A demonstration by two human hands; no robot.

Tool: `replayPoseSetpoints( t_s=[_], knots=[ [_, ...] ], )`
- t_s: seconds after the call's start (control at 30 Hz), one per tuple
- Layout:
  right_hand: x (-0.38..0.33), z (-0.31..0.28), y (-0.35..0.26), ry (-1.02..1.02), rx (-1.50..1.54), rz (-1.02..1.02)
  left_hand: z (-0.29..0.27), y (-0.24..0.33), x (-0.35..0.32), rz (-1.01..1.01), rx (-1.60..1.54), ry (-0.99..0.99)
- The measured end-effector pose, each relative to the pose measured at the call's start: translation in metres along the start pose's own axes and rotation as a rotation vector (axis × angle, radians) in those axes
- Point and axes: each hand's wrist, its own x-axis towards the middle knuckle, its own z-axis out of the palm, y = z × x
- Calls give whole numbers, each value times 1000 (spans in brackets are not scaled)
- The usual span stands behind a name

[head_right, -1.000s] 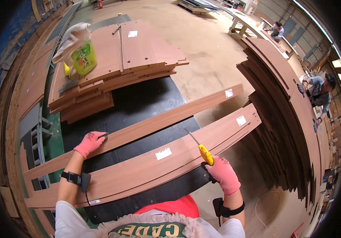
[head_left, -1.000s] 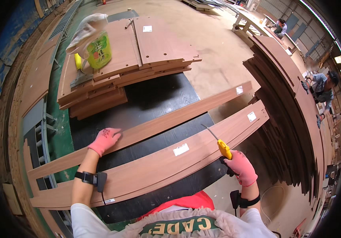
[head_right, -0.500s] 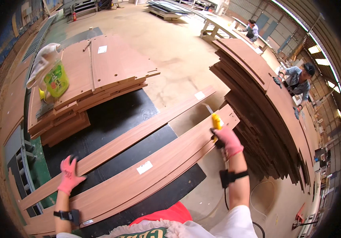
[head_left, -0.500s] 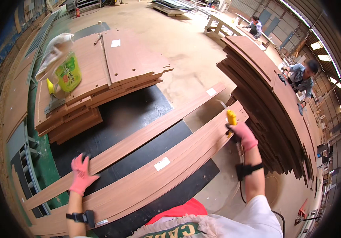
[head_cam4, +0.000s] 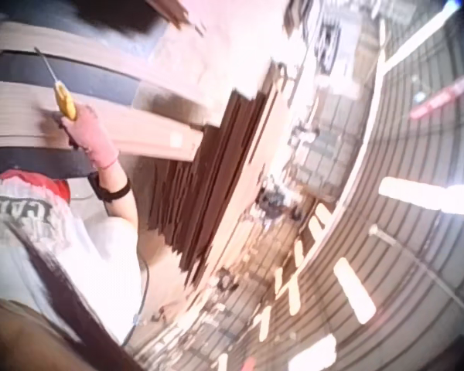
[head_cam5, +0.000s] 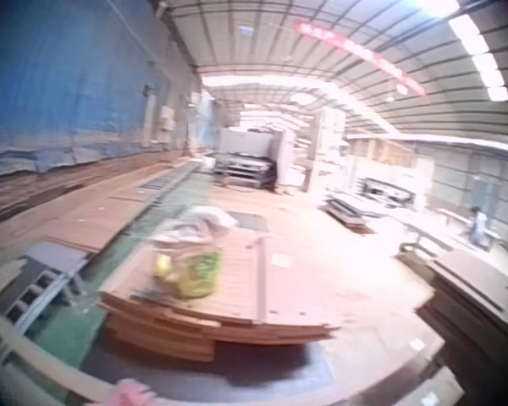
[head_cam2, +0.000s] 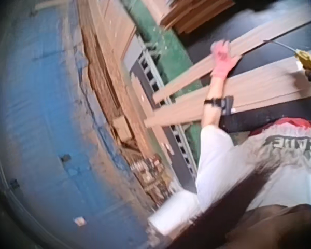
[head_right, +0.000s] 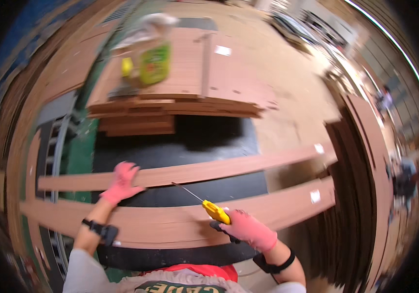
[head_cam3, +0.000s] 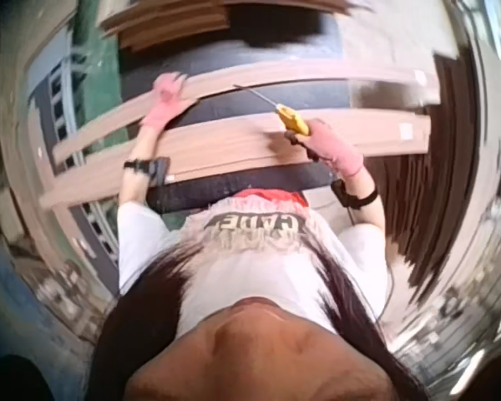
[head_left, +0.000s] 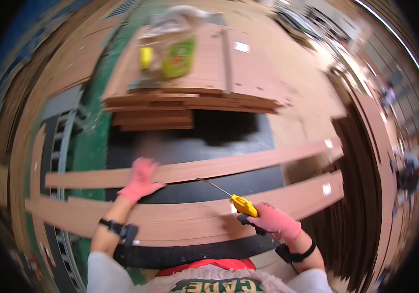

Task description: Using a hand scraper to clean or smooth the surface of wooden furniture boards.

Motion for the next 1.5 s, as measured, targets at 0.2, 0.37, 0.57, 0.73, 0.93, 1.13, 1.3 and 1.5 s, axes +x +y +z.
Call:
replayPoseSetpoints(
  t_s=[0.2,0.37,0.57,0.73,0.93,1.13,1.3,1.5],
  knots=[
    [4,33,-60,-107,-157,-66,23,32,42,-58,108,-83],
    [9,52,-72,-160,-254,-281,17,36,47,-81,192,-92],
    [-2,46,-37,-41,-391,-336,-2,-18,-10,-314,384,-236],
    [-29,32,39,62,-207,-1,-56,-116,-90,-521,412,-93],
    [-60,30,84,141,-57,58,-84,-83,-98,-741,539,-109],
    [-89,48,102,-235,-147,29,-61,119,-83,67,-185,-388],
    [-104,3,189,476,10,206,-61,139,-74,13,-80,-440],
    [-135,-9,228,625,342,479,-51,130,-64,23,-99,-384]
  ],
)
